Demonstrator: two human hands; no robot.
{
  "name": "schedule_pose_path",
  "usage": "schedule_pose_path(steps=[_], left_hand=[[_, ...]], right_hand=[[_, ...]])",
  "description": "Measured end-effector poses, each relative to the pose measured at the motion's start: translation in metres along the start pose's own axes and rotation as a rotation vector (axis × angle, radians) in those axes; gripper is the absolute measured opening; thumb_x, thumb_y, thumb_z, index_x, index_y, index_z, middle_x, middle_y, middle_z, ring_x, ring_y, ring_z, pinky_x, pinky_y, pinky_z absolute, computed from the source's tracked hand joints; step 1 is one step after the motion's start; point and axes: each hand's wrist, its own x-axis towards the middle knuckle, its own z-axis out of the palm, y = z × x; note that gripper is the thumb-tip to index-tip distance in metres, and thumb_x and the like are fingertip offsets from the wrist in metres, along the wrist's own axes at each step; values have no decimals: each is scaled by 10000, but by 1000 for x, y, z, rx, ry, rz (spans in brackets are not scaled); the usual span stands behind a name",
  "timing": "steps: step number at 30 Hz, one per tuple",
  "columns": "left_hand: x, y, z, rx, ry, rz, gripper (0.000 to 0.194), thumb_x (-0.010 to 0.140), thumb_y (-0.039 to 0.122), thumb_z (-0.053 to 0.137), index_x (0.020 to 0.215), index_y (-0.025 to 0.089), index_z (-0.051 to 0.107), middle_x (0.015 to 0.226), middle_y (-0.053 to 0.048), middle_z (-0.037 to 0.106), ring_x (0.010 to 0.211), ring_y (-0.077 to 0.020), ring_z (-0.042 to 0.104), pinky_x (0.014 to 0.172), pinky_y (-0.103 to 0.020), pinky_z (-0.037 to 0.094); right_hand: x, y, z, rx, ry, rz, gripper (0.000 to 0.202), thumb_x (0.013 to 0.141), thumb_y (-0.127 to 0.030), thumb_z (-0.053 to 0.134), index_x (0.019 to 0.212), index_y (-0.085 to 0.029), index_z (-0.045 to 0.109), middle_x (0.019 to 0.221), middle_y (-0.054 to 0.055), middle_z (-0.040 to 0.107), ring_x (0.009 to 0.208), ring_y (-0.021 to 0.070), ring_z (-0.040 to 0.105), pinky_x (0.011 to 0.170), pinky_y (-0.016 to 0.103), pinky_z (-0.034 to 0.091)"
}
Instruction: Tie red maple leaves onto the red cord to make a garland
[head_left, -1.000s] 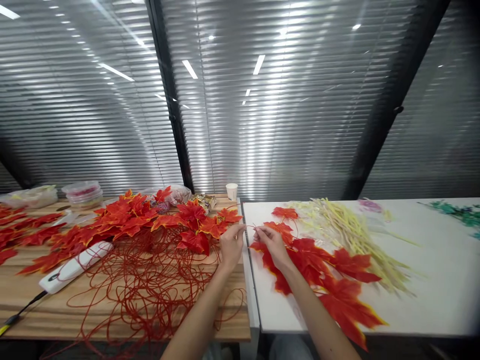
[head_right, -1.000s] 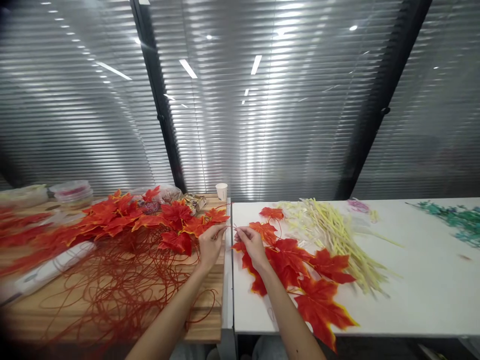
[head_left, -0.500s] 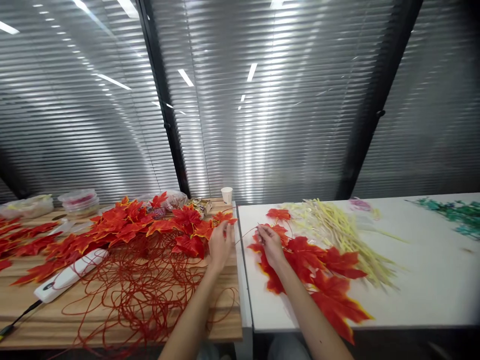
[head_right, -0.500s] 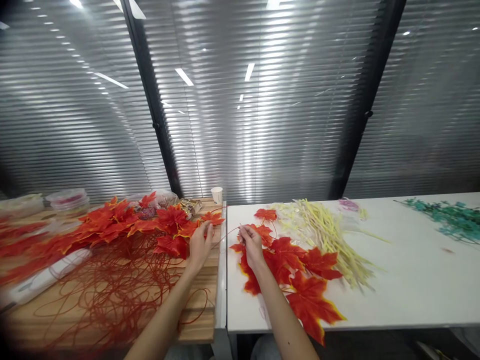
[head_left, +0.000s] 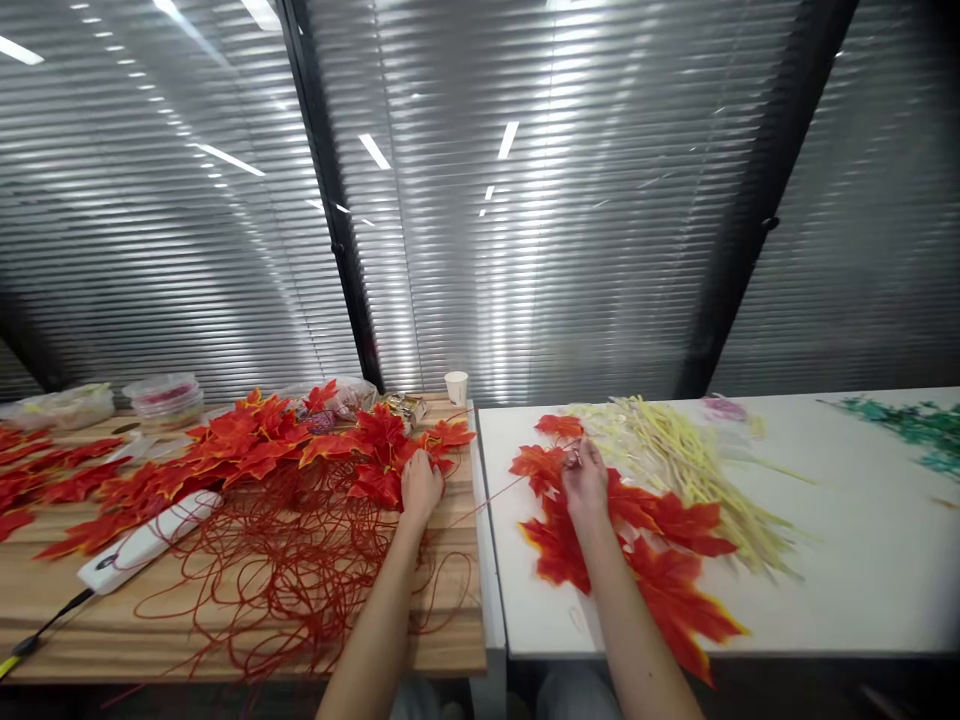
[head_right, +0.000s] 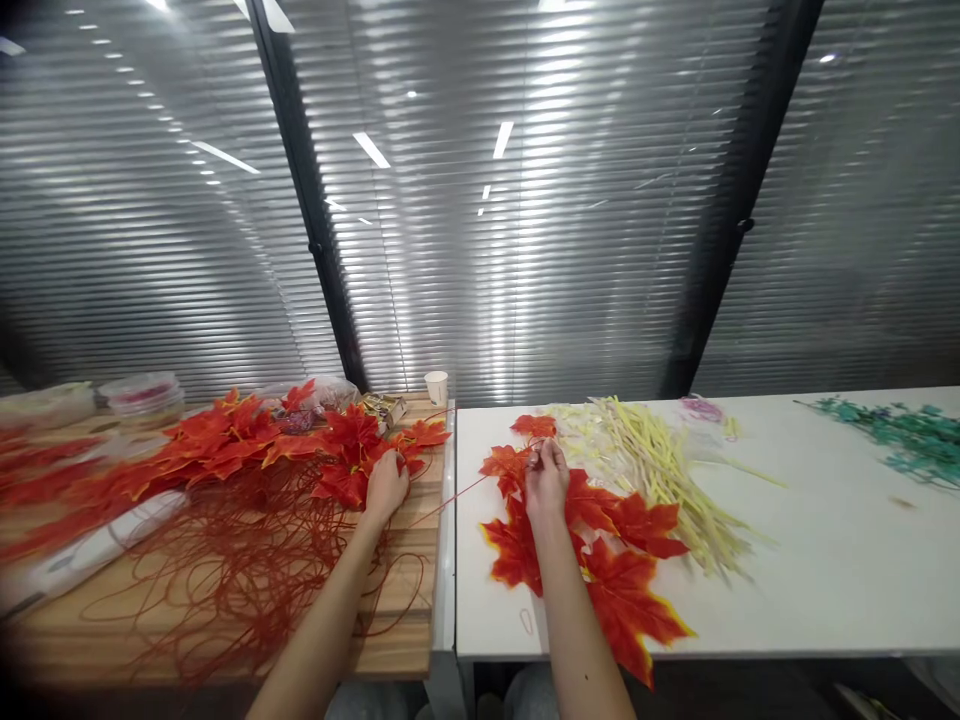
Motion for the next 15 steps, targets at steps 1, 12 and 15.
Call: schedule_pose_path(steps=[1, 12, 15], left_hand=[[0, 0, 0, 16, -17, -6, 225, 797, 168, 393, 973, 125, 528, 1055, -132, 568, 971, -225, 520, 825, -333, 392], [-1, -1, -2, 142, -104, 55, 361, 823, 157, 310, 1106, 176, 533, 1230, -91, 517, 1004, -258, 485, 795, -369, 404], [0, -3, -1, 114, -102, 101, 360, 816, 156, 344, 1137, 191, 502, 1174, -90, 552, 962, -228, 512, 789, -332, 406]], right_hand=[[3, -2, -3, 15, 24, -11, 262, 579, -285, 745, 699, -188, 532, 594, -79, 461, 461, 21, 385, 414, 134, 354], [-11, 15, 5, -176, -125, 47, 241, 599, -309, 735, 727, -194, 566, 627, -61, 493, 486, 41, 408, 450, 173, 359], [-17, 24, 7, -318, -219, 86, 229, 615, -343, 720, 712, -186, 584, 607, -47, 496, 494, 60, 410, 468, 200, 348]])
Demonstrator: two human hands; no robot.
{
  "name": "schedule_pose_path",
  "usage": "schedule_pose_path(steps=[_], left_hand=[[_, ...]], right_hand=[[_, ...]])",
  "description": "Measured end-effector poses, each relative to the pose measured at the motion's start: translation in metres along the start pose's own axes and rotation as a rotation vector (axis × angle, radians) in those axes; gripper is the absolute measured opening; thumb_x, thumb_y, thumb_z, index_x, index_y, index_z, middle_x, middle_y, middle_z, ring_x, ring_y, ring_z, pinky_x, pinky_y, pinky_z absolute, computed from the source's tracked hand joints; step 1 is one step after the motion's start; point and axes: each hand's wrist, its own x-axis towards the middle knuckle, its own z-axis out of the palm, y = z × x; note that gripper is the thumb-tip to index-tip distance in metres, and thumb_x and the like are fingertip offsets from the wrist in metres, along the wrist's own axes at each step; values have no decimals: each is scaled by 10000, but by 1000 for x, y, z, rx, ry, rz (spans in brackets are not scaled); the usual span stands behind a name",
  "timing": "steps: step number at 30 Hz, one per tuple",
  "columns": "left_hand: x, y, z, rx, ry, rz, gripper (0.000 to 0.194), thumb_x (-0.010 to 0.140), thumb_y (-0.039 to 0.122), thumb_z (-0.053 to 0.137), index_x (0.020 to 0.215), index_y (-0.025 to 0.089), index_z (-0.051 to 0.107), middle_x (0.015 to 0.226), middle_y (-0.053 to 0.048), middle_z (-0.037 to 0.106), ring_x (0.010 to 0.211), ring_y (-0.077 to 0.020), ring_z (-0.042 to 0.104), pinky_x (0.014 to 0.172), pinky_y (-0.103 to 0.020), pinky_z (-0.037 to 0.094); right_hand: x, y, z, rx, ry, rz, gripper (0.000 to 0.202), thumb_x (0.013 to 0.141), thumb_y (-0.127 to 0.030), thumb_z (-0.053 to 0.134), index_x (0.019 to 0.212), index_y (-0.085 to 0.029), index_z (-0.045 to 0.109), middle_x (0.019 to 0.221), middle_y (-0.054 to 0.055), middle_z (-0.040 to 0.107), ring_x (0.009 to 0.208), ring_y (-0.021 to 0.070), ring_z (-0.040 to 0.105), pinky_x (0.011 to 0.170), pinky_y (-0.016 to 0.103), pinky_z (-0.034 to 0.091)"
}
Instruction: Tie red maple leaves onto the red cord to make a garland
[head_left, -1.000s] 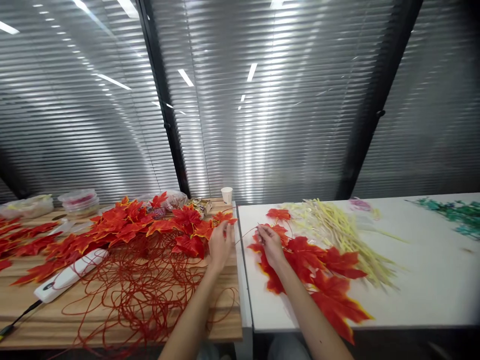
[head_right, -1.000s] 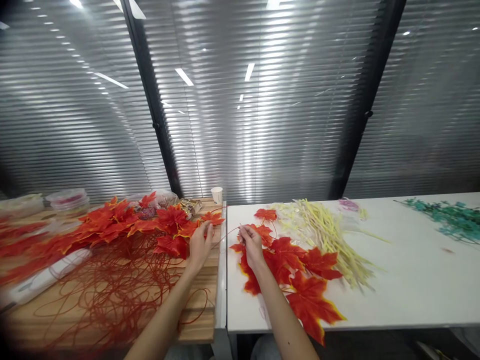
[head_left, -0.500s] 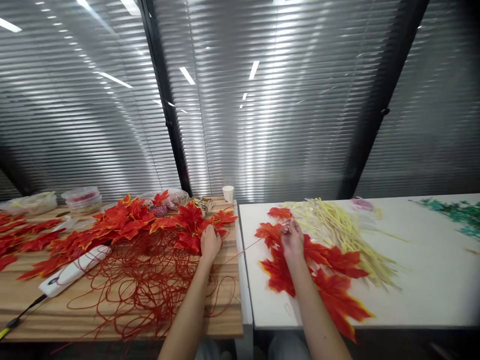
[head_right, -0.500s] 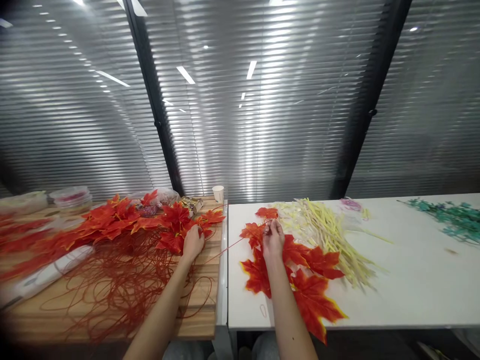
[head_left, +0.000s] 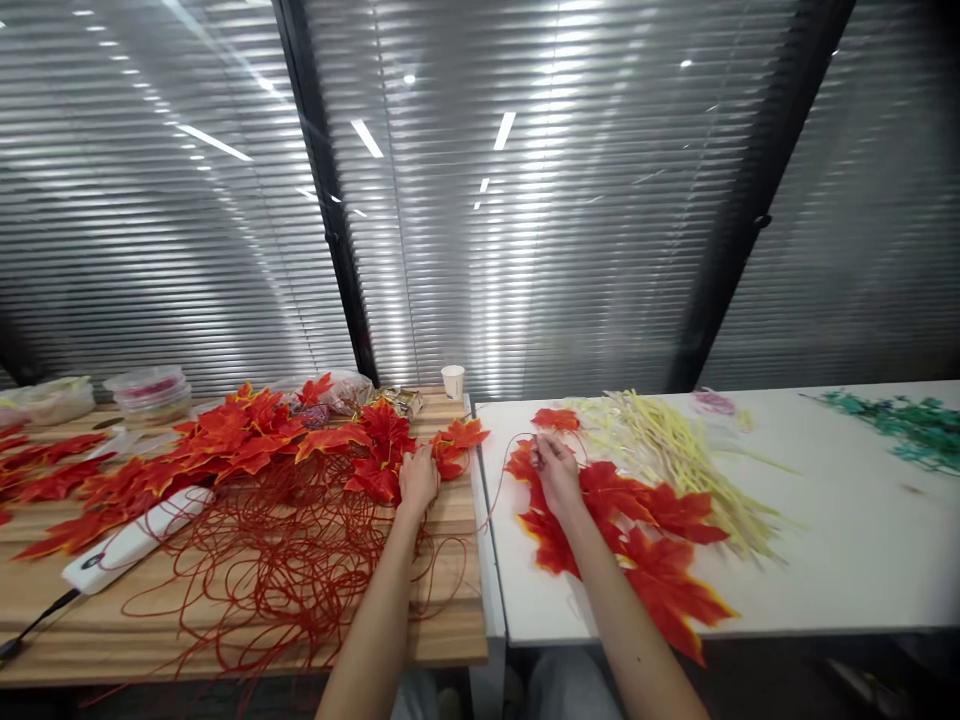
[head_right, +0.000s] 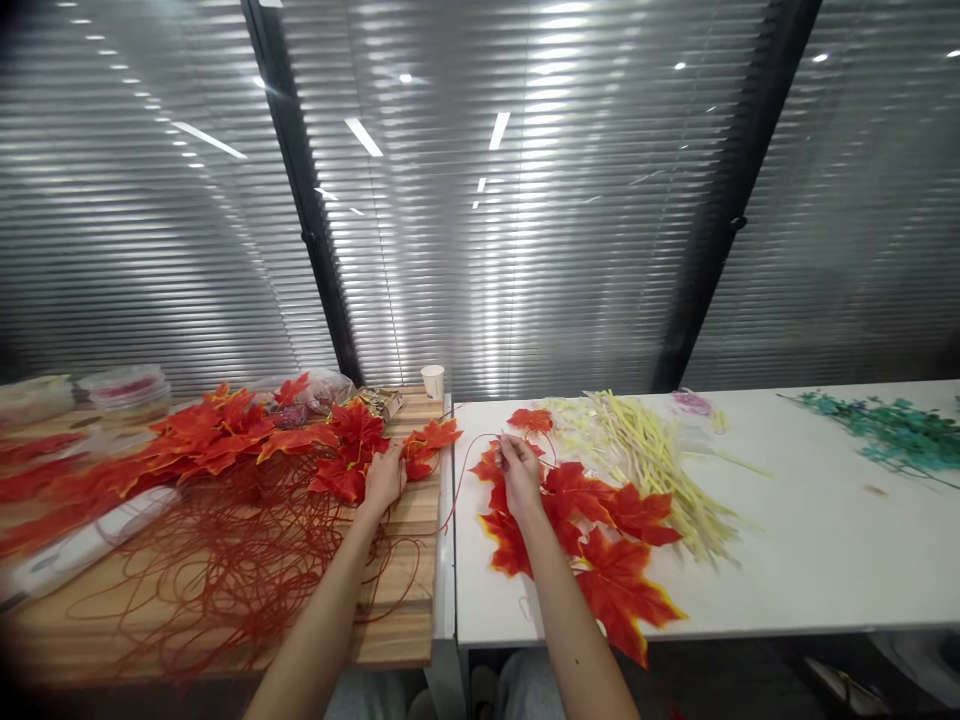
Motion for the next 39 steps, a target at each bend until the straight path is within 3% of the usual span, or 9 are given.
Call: schedule_pose_path(steps=[4, 9, 17, 21, 28, 33, 37, 39], left_hand=[[1, 0, 1, -61, 0, 30, 337, 816, 161, 380, 1136, 195, 481, 1107, -88, 583, 969, -191, 533, 801, -284, 402], [0, 6, -1, -68, -11, 24, 282, 844, 324, 392, 1056, 225, 549, 1065, -80, 596, 943, -204, 553, 746, -294, 425], [-2, 8, 0, -137, -2, 105, 277, 805, 294, 472, 1036, 219, 606, 1112, -62, 583, 951, -183, 546, 862, -285, 389], [-2, 7, 2, -166, 7, 70, 188, 775, 288, 513, 878, 209, 648, 1005, -63, 613, 893, -192, 558, 781, -282, 415], [2, 12, -2, -428, 238, -87, 223, 799, 313, 461, 857, 182, 632, 841, -53, 647, 776, -173, 576, 705, -274, 428], [4, 15, -9, -639, 458, -177, 226, 783, 332, 469, 827, 170, 621, 851, -56, 646, 810, -172, 568, 784, -289, 432], [-2, 23, -23, -614, 663, -129, 215, 799, 339, 467, 793, 177, 607, 875, -60, 634, 907, -181, 524, 858, -313, 401], [-7, 30, -31, -540, 708, -58, 210, 818, 330, 454, 806, 186, 606, 928, -62, 628, 959, -185, 501, 901, -334, 370]], right_hand=[[-7, 12, 4, -207, -91, 33, 243, 645, -395, 681, 727, -178, 608, 605, -20, 514, 529, 96, 438, 499, 229, 351], [-16, 21, 9, -400, -150, 51, 254, 660, -422, 645, 657, -174, 587, 540, -33, 472, 479, 90, 394, 470, 227, 308], [-21, 15, 12, -496, -162, 25, 287, 619, -445, 651, 612, -175, 553, 545, -32, 480, 477, 90, 413, 468, 220, 322], [-19, 19, 10, -498, -170, 24, 284, 637, -448, 642, 632, -174, 569, 552, -22, 490, 488, 94, 423, 474, 218, 330], [-18, 21, 8, -474, -174, 42, 288, 621, -450, 662, 657, -174, 591, 580, -16, 521, 487, 93, 439, 472, 215, 333], [-20, 18, 10, -462, -184, 59, 279, 625, -435, 669, 616, -171, 576, 570, -22, 519, 488, 85, 444, 481, 209, 331], [-19, 19, 9, -447, -172, 77, 266, 647, -429, 657, 652, -168, 602, 554, -32, 509, 472, 73, 428, 475, 203, 318], [-18, 20, 9, -437, -167, 82, 267, 642, -426, 663, 647, -167, 601, 553, -34, 511, 468, 71, 428, 476, 203, 319]])
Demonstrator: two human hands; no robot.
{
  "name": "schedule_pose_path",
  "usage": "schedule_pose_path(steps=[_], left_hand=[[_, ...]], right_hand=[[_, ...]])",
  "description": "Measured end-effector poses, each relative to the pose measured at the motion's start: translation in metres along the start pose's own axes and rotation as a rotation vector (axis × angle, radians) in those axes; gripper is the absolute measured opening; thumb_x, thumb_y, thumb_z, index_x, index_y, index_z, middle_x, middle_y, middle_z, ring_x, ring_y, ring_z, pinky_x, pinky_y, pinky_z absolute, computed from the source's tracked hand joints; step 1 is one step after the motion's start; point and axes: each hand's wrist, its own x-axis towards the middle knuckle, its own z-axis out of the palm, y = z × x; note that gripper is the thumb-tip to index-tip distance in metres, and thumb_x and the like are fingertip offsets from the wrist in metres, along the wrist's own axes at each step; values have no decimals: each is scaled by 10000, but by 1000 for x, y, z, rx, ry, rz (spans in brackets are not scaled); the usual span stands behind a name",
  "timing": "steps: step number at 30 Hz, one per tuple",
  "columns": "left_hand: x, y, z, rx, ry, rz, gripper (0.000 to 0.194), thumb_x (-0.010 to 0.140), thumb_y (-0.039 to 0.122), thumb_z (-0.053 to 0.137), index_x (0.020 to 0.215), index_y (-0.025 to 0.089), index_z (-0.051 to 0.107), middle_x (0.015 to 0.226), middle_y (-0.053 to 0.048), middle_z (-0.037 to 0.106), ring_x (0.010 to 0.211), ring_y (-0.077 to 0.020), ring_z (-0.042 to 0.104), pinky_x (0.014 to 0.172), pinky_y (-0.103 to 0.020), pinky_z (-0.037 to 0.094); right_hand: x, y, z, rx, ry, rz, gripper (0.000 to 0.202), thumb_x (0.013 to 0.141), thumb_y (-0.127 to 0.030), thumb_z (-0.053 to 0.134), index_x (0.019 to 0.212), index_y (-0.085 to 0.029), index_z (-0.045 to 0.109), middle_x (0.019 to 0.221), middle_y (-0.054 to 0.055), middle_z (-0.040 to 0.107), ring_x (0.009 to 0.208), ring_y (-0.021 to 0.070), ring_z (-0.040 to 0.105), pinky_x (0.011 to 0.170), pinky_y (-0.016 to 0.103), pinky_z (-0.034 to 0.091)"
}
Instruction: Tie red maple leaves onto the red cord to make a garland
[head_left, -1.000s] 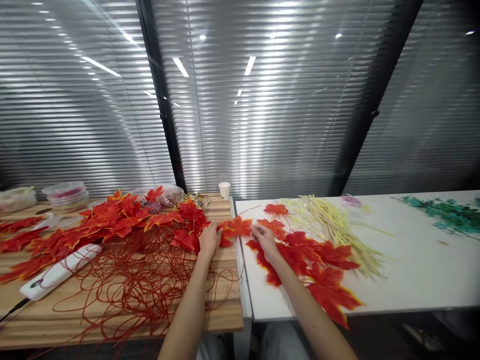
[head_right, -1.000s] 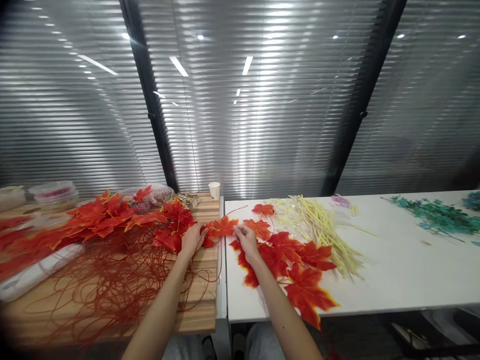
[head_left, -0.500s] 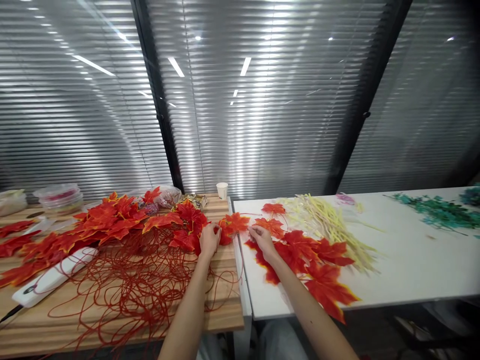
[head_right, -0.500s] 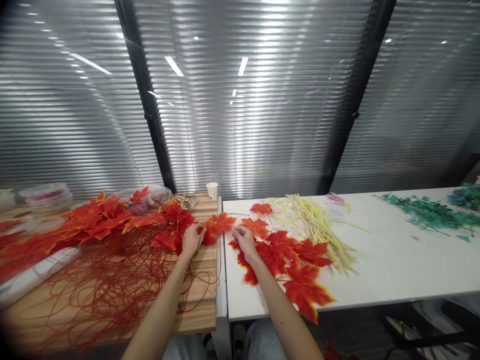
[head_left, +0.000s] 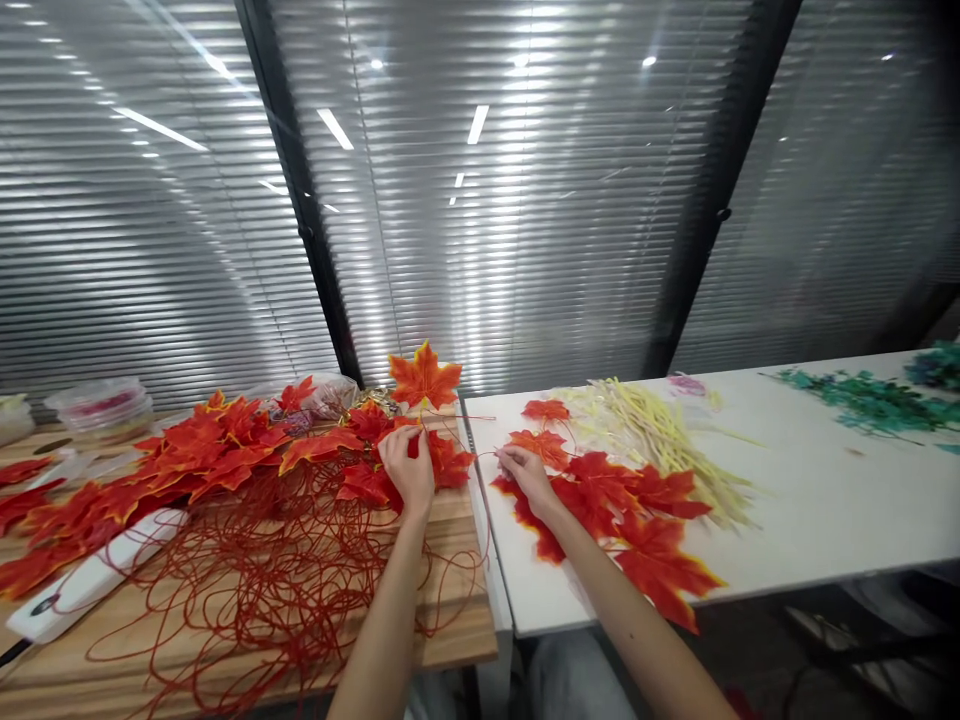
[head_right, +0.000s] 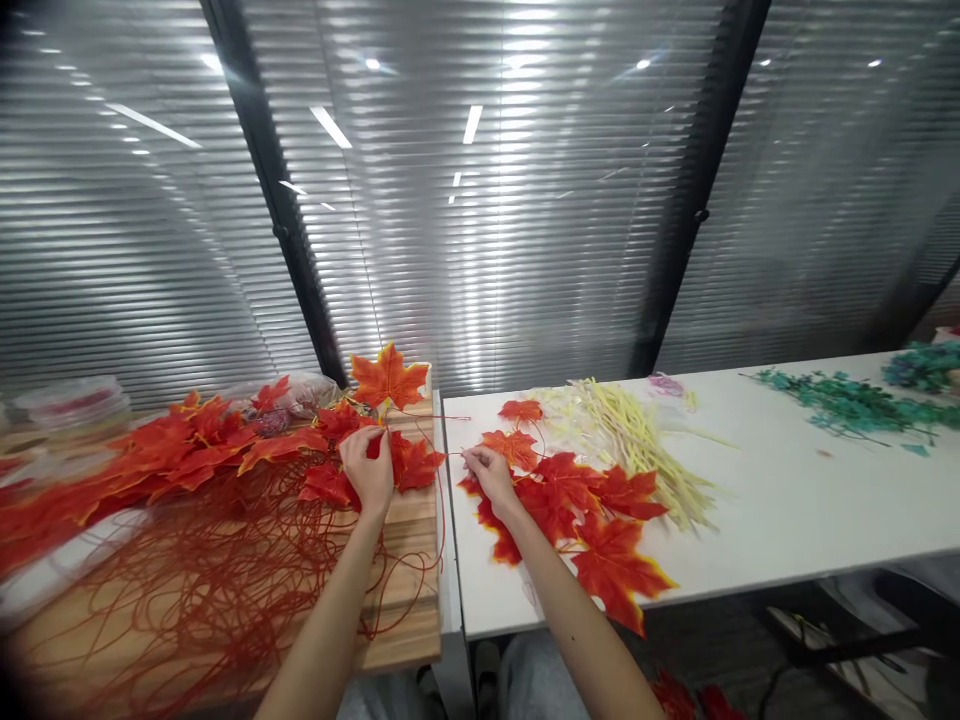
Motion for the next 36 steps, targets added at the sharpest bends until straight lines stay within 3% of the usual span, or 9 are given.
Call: schedule_pose_path(steps=[5, 11, 21, 26, 30, 36], left_hand=[[-3, 15, -7, 168, -100, 149, 180, 826, 277, 462, 841, 220, 632, 1028, -47, 620, 1049, -217, 453, 971, -418, 275], [-3, 14, -8, 281, -207, 209, 161, 807, 266, 485, 751, 238, 633, 971, -5, 649, 1031, -214, 464, 1058, -461, 106], [-5, 17, -13, 233, 31, 167, 219, 839, 315, 437, 719, 223, 596, 900, -27, 666, 996, -213, 477, 1038, -485, 118], [-8, 17, -13, 211, 13, 200, 261, 836, 338, 446, 647, 239, 598, 880, -34, 678, 986, -227, 495, 1006, -508, 171], [-11, 10, -6, 216, -121, 299, 254, 848, 338, 426, 729, 258, 635, 909, -24, 677, 920, -221, 519, 938, -469, 256], [-21, 4, 14, 356, -532, 464, 353, 895, 269, 301, 773, 215, 627, 806, -49, 639, 784, -173, 534, 747, -304, 337]], right_hand=[[1, 2, -1, 11, -2, -11, 262, 646, -430, 660, 662, -174, 608, 557, -36, 520, 480, 75, 444, 483, 205, 323], [0, 1, -1, 10, -2, -13, 252, 642, -429, 662, 669, -184, 608, 564, -42, 519, 480, 76, 449, 485, 207, 331], [-1, -1, -1, 3, -23, -12, 272, 662, -439, 648, 655, -174, 588, 545, -42, 500, 480, 76, 446, 483, 204, 331], [-2, -2, -1, -1, -7, 4, 274, 652, -441, 654, 685, -173, 603, 567, -36, 526, 468, 73, 459, 469, 205, 337], [-1, -2, 0, 42, -7, 20, 250, 646, -420, 663, 674, -178, 605, 559, -38, 522, 467, 73, 462, 472, 207, 336], [-1, -2, 2, 70, -15, 23, 224, 631, -394, 680, 660, -181, 615, 559, -30, 538, 469, 76, 458, 484, 211, 345]])
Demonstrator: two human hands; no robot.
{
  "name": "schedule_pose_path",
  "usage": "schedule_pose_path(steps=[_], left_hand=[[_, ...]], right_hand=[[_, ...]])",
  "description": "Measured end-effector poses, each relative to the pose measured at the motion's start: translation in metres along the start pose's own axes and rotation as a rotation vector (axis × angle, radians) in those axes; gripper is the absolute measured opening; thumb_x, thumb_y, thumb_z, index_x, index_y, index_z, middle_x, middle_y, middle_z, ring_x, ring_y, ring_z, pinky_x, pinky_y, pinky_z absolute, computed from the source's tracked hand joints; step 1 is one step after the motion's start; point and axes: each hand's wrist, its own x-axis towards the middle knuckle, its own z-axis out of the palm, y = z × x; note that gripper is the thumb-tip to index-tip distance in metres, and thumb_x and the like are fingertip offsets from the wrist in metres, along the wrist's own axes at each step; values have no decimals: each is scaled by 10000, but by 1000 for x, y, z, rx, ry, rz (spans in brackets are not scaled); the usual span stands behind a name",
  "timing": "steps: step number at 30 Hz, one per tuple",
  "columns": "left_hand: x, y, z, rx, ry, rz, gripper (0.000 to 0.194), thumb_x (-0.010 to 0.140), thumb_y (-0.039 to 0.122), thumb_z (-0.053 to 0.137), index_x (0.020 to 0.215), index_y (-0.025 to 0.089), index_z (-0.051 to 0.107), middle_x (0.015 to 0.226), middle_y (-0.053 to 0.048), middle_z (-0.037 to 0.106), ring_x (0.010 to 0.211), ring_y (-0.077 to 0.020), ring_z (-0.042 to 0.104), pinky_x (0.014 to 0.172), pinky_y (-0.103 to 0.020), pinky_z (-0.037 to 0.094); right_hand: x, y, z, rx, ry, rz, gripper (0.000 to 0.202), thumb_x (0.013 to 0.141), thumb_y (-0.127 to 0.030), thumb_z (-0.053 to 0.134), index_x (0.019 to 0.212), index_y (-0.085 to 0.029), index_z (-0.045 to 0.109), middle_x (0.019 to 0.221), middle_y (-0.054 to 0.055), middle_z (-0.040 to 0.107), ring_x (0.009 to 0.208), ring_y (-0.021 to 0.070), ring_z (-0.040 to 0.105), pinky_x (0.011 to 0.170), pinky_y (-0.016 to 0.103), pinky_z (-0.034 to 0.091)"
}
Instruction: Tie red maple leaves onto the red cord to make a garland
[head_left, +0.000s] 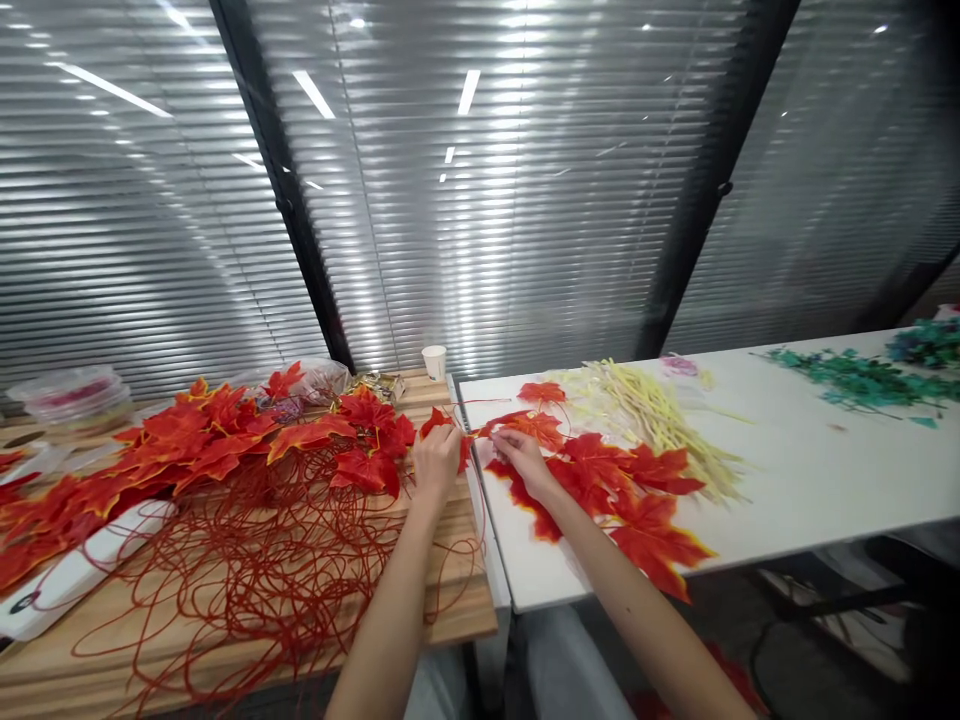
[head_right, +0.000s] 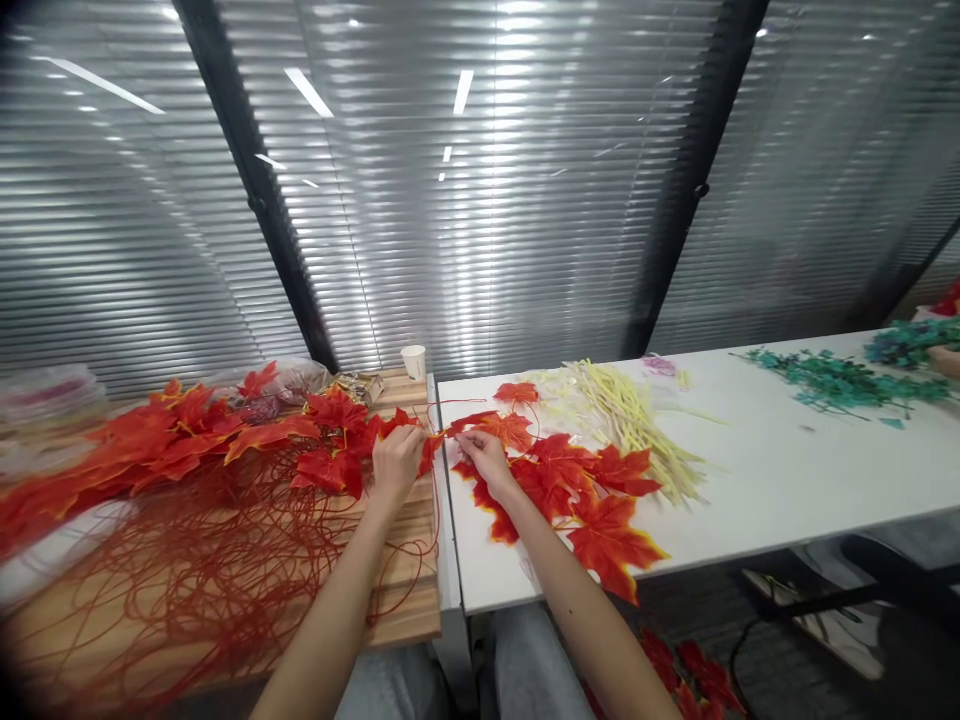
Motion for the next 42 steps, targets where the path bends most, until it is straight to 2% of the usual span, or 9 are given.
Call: schedule_pose_path(steps=[4, 9, 18, 28, 42], left_hand=[[-1, 9, 3, 1, -83, -42, 304, 880, 349, 346, 870, 231, 625, 794, -46, 605, 780, -171, 542, 700, -281, 324], [-3, 14, -1, -48, -149, -50, 283, 876, 332, 360, 933, 260, 627, 815, -40, 620, 783, -177, 559, 721, -288, 323], [-6, 14, 0, -230, -87, -77, 247, 855, 257, 409, 1016, 250, 595, 943, -22, 653, 842, -172, 579, 892, -344, 299], [-7, 17, 3, -93, -97, 80, 265, 860, 225, 391, 982, 258, 625, 801, -28, 660, 721, -166, 589, 821, -346, 298], [-5, 17, 5, -18, -109, 134, 265, 870, 244, 380, 980, 249, 622, 765, -30, 648, 698, -166, 569, 807, -352, 269]], right_hand=[[-1, -1, 0, -29, -13, -23, 224, 656, -399, 661, 689, -179, 637, 584, -16, 559, 494, 82, 468, 502, 212, 357], [-2, -3, 0, -64, -36, -36, 218, 673, -397, 645, 703, -181, 649, 572, -24, 550, 499, 79, 462, 503, 208, 345], [-6, -13, 2, -110, -47, -21, 205, 668, -376, 639, 659, -172, 636, 585, -18, 527, 515, 87, 428, 508, 220, 320], [-8, -14, 3, -167, -46, -69, 191, 678, -328, 601, 571, -173, 570, 530, -37, 462, 483, 83, 379, 477, 225, 281], [-8, -14, 2, -201, -60, -75, 221, 693, -345, 576, 561, -170, 546, 502, -46, 422, 455, 78, 359, 453, 220, 262]])
